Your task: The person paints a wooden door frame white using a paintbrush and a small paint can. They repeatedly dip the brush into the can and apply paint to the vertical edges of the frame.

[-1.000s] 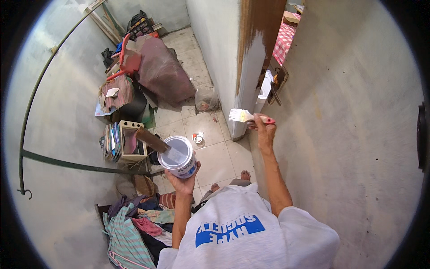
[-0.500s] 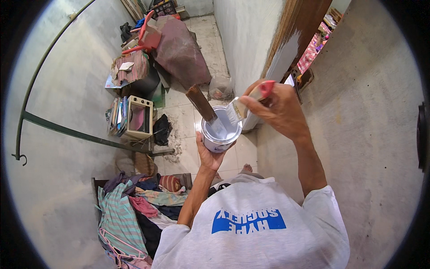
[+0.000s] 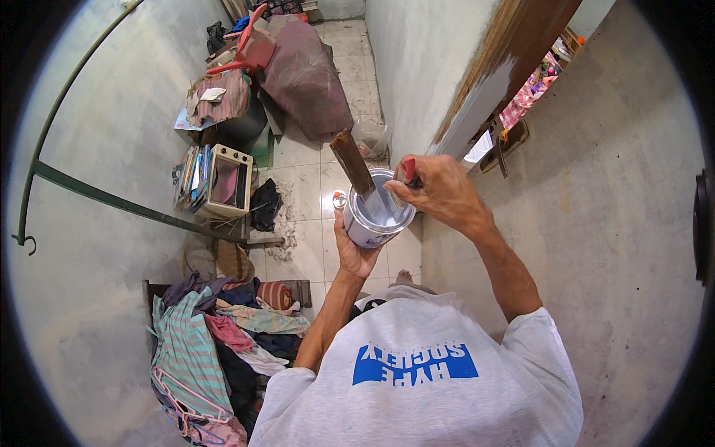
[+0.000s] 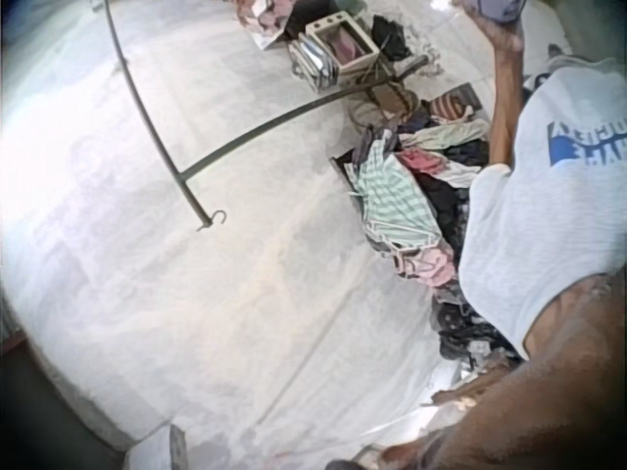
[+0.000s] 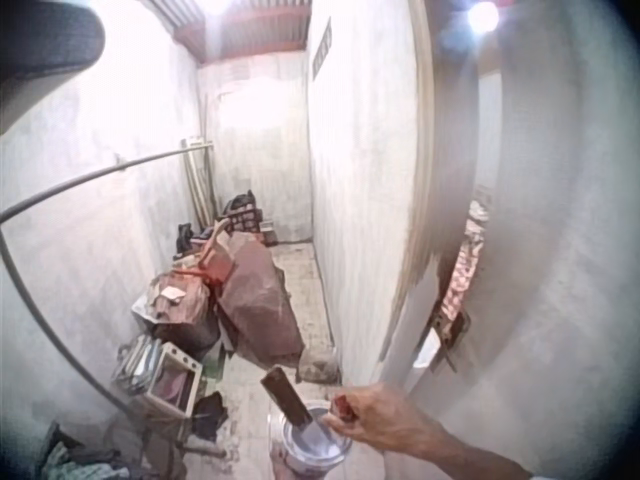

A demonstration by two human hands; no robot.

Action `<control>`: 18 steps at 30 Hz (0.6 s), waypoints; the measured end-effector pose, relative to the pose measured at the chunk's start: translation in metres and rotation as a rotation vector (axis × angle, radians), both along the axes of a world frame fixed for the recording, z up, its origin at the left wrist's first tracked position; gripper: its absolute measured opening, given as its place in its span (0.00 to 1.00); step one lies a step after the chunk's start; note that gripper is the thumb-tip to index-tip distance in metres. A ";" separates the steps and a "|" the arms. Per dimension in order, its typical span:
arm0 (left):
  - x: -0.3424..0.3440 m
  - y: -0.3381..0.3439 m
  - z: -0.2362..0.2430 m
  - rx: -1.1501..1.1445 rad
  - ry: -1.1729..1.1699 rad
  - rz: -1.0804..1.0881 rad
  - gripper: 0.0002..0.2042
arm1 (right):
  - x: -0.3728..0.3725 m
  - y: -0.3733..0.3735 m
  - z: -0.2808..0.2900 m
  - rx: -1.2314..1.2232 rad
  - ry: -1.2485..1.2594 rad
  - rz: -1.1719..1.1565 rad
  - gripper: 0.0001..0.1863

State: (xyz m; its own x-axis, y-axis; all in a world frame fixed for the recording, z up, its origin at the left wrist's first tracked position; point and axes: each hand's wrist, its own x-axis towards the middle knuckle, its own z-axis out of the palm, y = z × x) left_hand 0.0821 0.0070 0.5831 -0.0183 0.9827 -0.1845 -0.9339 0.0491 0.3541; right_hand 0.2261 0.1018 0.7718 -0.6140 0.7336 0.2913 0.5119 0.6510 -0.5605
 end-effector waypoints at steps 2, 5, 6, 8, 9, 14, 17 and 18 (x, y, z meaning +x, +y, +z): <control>0.001 0.001 0.001 -0.010 0.026 0.004 0.43 | 0.001 0.001 -0.003 -0.015 0.002 -0.001 0.19; 0.002 0.002 0.006 -0.021 0.037 0.006 0.43 | 0.003 0.001 -0.002 -0.033 0.031 -0.014 0.18; 0.001 0.003 0.007 -0.023 0.037 0.010 0.43 | 0.004 0.001 0.001 -0.025 0.052 -0.017 0.17; 0.001 0.003 0.005 -0.005 0.010 -0.001 0.41 | 0.010 0.001 0.003 -0.090 0.108 -0.062 0.16; 0.000 0.003 0.005 0.007 -0.002 -0.004 0.40 | 0.014 0.002 0.003 -0.162 0.145 -0.101 0.15; 0.003 0.007 0.005 -0.010 0.029 0.001 0.42 | 0.047 0.008 -0.017 -0.454 0.520 -0.258 0.12; 0.002 0.007 0.013 0.002 0.056 0.002 0.42 | 0.065 0.005 -0.037 -0.637 0.783 -0.276 0.10; 0.002 0.007 0.014 0.006 0.062 -0.003 0.42 | 0.070 -0.001 -0.043 -0.671 0.854 -0.242 0.10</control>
State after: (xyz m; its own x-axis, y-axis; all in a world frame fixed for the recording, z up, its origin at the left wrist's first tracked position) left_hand 0.0844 0.0136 0.5967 -0.0261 0.9839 -0.1770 -0.9102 0.0499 0.4112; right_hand 0.2961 0.1012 0.7284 -0.2209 0.9741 0.0489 -0.1375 0.0186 -0.9903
